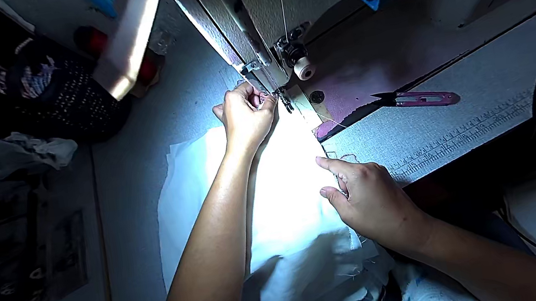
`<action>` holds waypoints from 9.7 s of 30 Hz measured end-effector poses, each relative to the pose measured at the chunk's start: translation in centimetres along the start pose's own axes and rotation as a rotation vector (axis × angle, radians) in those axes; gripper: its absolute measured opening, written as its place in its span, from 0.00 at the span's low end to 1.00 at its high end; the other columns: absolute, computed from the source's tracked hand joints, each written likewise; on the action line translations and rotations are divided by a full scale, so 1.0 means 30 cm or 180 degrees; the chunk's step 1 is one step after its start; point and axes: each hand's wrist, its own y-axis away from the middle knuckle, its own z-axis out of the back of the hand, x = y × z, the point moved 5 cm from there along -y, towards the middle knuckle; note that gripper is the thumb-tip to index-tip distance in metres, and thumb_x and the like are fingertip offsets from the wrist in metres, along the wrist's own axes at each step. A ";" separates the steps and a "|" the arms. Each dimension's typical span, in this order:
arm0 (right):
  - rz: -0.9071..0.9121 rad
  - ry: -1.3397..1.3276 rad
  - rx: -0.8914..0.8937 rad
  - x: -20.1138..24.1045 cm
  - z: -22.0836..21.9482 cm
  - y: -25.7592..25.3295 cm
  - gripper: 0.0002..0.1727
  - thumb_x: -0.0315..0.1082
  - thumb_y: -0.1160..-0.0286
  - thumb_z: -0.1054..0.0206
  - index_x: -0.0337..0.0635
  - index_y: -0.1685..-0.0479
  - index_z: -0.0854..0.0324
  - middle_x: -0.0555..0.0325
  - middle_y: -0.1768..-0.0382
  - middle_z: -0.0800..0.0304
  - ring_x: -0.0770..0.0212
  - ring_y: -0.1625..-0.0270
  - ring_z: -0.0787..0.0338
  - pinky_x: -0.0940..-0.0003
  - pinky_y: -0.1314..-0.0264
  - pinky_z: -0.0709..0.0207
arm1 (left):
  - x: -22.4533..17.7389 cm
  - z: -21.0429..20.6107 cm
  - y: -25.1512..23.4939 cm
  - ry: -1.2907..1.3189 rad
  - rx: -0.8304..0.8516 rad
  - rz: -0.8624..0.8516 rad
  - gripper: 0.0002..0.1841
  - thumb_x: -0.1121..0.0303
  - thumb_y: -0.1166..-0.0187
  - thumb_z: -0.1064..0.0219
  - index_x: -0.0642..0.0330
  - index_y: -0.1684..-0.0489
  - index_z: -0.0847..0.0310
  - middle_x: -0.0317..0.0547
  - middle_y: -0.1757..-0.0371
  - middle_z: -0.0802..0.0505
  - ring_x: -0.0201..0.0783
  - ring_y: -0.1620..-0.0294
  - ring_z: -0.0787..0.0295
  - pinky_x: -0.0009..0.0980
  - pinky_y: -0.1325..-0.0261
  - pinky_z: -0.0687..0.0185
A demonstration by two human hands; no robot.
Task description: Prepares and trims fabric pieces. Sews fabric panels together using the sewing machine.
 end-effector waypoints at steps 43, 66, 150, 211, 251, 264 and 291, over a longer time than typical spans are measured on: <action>-0.0183 -0.1462 0.1118 -0.150 -0.056 0.257 0.15 0.42 0.18 0.41 0.49 0.45 0.13 0.64 0.78 0.25 0.66 0.76 0.25 0.65 0.69 0.29 | -0.356 0.157 0.746 0.0232 -0.0053 0.0881 0.10 0.58 0.22 0.34 0.54 0.64 0.14 0.26 0.71 0.10 0.15 0.70 0.13 0.14 0.69 0.19; -0.0371 -0.2197 0.1021 -0.127 -0.082 0.264 0.16 0.48 0.14 0.39 0.45 0.62 0.19 0.66 0.74 0.20 0.74 0.71 0.19 0.76 0.65 0.25 | -0.358 0.113 0.831 0.0679 -0.0567 0.1006 0.12 0.74 0.25 0.41 0.66 0.46 0.28 0.32 0.71 0.17 0.17 0.76 0.23 0.16 0.73 0.26; 0.3353 0.1103 -0.0027 -0.053 0.058 -0.346 0.13 0.26 0.20 0.42 0.41 0.56 0.08 0.52 0.53 0.05 0.49 0.38 0.12 0.55 0.33 0.23 | -0.369 -0.024 0.545 -0.1359 -0.0632 -0.0495 0.08 0.65 0.28 0.32 0.56 0.69 0.07 0.42 0.78 0.13 0.41 0.81 0.15 0.39 0.84 0.30; 0.2822 0.0379 0.0060 -0.094 0.040 0.034 0.13 0.29 0.16 0.41 0.44 0.55 0.08 0.53 0.49 0.04 0.53 0.30 0.11 0.57 0.19 0.26 | -0.398 0.059 0.676 -0.1277 -0.0262 -0.0696 0.13 0.66 0.17 0.38 0.61 0.62 0.06 0.49 0.72 0.09 0.42 0.76 0.11 0.33 0.78 0.21; 0.2767 0.0067 -0.0566 -0.160 -0.004 0.181 0.15 0.29 0.15 0.41 0.48 0.49 0.06 0.57 0.41 0.04 0.58 0.26 0.14 0.56 0.16 0.34 | -0.311 0.071 0.666 0.0759 0.0011 0.0625 0.09 0.70 0.23 0.35 0.56 0.73 0.12 0.22 0.83 0.18 0.13 0.83 0.27 0.11 0.80 0.33; 0.2751 0.0050 -0.0609 -0.167 -0.011 0.188 0.15 0.27 0.16 0.41 0.49 0.48 0.07 0.58 0.42 0.04 0.59 0.26 0.14 0.57 0.15 0.35 | -0.376 0.061 0.685 0.0079 0.0094 0.0162 0.10 0.70 0.27 0.35 0.63 0.52 0.18 0.28 0.76 0.12 0.12 0.79 0.21 0.11 0.76 0.25; 0.2865 -0.0068 -0.1123 -0.197 -0.041 0.213 0.13 0.26 0.18 0.39 0.49 0.54 0.09 0.59 0.48 0.05 0.57 0.32 0.16 0.59 0.22 0.37 | -0.392 0.048 0.662 -0.0410 -0.0014 0.0259 0.13 0.55 0.26 0.27 0.57 0.65 0.13 0.32 0.69 0.12 0.18 0.70 0.13 0.16 0.69 0.15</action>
